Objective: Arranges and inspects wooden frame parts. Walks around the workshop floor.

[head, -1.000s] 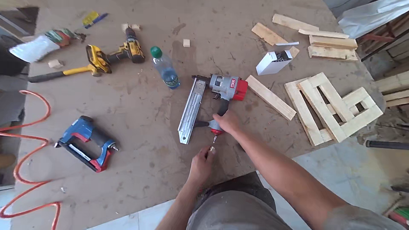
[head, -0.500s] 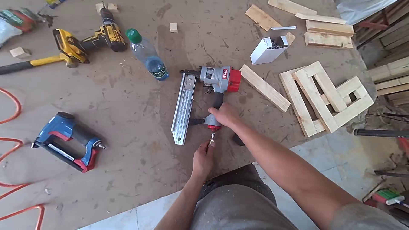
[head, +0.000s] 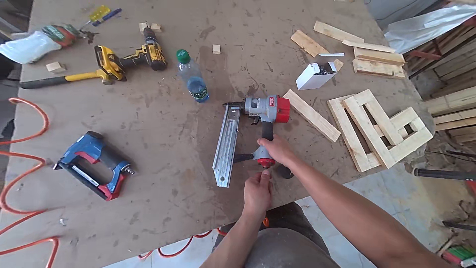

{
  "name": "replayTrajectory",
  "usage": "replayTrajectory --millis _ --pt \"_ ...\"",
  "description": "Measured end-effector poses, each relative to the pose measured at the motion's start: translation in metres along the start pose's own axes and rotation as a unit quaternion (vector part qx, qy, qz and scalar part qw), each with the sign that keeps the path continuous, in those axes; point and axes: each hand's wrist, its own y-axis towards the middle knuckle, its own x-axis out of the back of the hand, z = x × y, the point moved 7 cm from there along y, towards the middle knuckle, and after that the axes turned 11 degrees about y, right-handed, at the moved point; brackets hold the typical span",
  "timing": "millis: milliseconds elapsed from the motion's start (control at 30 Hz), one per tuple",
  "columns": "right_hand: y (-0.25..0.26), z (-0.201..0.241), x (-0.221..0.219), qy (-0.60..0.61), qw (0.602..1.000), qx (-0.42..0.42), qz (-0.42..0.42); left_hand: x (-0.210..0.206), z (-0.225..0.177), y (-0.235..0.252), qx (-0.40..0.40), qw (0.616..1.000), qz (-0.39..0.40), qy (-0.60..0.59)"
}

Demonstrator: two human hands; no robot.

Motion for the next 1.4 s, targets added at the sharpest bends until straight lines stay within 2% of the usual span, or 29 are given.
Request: replayTrajectory --millis 67,133,233,300,367,433,533,600,767,900,967,1133,1267,1400 --pt "0.000 -0.012 -0.005 0.017 1.000 0.001 0.003 0.004 0.011 0.009 -0.001 0.999 0.023 0.043" --pt "-0.007 -0.021 -0.012 0.022 1.000 0.022 0.000 0.018 0.013 0.019 -0.033 0.992 0.005 0.124" --pt "-0.046 -0.024 -0.022 -0.035 0.996 0.061 0.050 0.057 -0.001 0.001 -0.088 0.932 -0.086 0.340" --pt "-0.074 -0.030 -0.028 -0.079 0.987 0.106 0.094 0.085 0.019 -0.031 -0.087 0.900 -0.124 0.409" --pt "-0.090 -0.039 -0.039 -0.083 0.971 0.157 0.157 0.122 0.065 -0.079 -0.049 0.911 -0.183 0.366" --pt "-0.100 -0.050 -0.056 -0.086 0.955 0.178 0.219 0.154 0.130 -0.135 0.016 0.934 -0.224 0.279" --pt "-0.130 -0.050 -0.090 -0.112 0.931 0.186 0.292 0.187 0.227 -0.213 0.123 0.931 -0.260 0.223" --pt "-0.158 -0.033 -0.117 -0.126 0.914 0.200 0.330 0.199 0.272 -0.250 0.156 0.926 -0.286 0.191" --pt "-0.214 0.014 -0.215 -0.167 0.868 0.294 0.362 0.234 0.323 -0.280 0.125 0.931 -0.322 0.114" --pt "-0.256 0.030 -0.321 -0.237 0.832 0.323 0.385 0.281 0.367 -0.299 0.068 0.944 -0.313 0.083" --pt "-0.280 0.029 -0.381 -0.252 0.820 0.330 0.393 0.321 0.406 -0.319 0.066 0.947 -0.305 0.082" --pt "-0.364 0.028 -0.498 -0.294 0.784 0.350 0.419 0.439 0.493 -0.390 0.154 0.937 -0.304 0.080" --pt "-0.407 0.034 -0.554 -0.296 0.784 0.317 0.445 0.558 0.502 -0.426 0.152 0.934 -0.301 0.122" --pt "-0.405 0.054 -0.622 -0.290 0.797 0.285 0.447 0.682 0.500 -0.402 0.154 0.927 -0.268 0.210"
